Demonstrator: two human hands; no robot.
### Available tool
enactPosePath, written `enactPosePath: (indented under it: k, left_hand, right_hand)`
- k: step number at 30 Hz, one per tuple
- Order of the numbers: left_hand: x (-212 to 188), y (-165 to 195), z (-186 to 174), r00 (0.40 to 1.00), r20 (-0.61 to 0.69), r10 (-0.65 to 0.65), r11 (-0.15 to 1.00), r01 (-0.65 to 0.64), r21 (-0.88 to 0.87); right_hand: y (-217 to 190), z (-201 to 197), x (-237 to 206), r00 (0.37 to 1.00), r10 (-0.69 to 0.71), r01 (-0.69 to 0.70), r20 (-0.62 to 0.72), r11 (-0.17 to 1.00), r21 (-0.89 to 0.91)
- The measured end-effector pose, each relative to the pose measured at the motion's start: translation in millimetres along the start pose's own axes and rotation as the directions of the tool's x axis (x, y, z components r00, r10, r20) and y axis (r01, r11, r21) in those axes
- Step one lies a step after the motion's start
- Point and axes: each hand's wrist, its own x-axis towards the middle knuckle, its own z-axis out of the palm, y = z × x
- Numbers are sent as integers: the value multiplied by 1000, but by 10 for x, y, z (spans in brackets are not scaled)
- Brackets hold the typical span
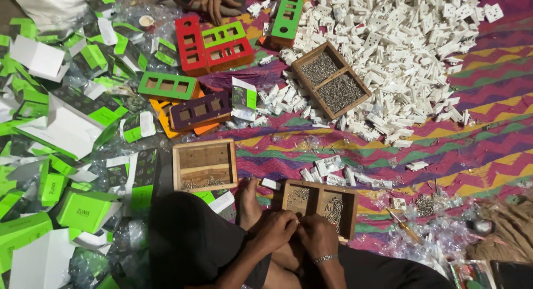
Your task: The person sits on the floor and assembles small electrical components by hand. They pick up white plastic pieces and metal pins from a wooden box, insert the pins into the plastic, and place the assembled units into a second wooden box. The person repeats this process continuously.
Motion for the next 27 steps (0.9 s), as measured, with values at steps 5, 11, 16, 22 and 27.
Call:
enactPosePath:
  k: [5, 11, 16, 22, 27]
  left_hand:
    - [0, 35, -37, 998, 6, -57, 997, 57, -55]
    - [4, 125, -73, 998, -7, -61, 998, 61, -1]
    - [-28, 181, -70, 999, -31, -25, 996, 27, 83]
    - [-33, 118, 8, 996, -69, 50, 993, -42, 114]
    - [-28, 70, 26, 997, -64, 47, 998, -44, 52]
  right_hand:
    - [1, -46, 5, 999, -54, 53, 5, 992, 110]
    - [46, 8, 4, 995, -102, 100, 9, 990, 98]
    - [91, 63, -7, 995, -58, 48, 77, 990, 133]
    - [61, 29, -16, 989, -65, 57, 136, 996, 63]
    - [-13, -87, -19, 983, -177, 172, 46, 981, 93]
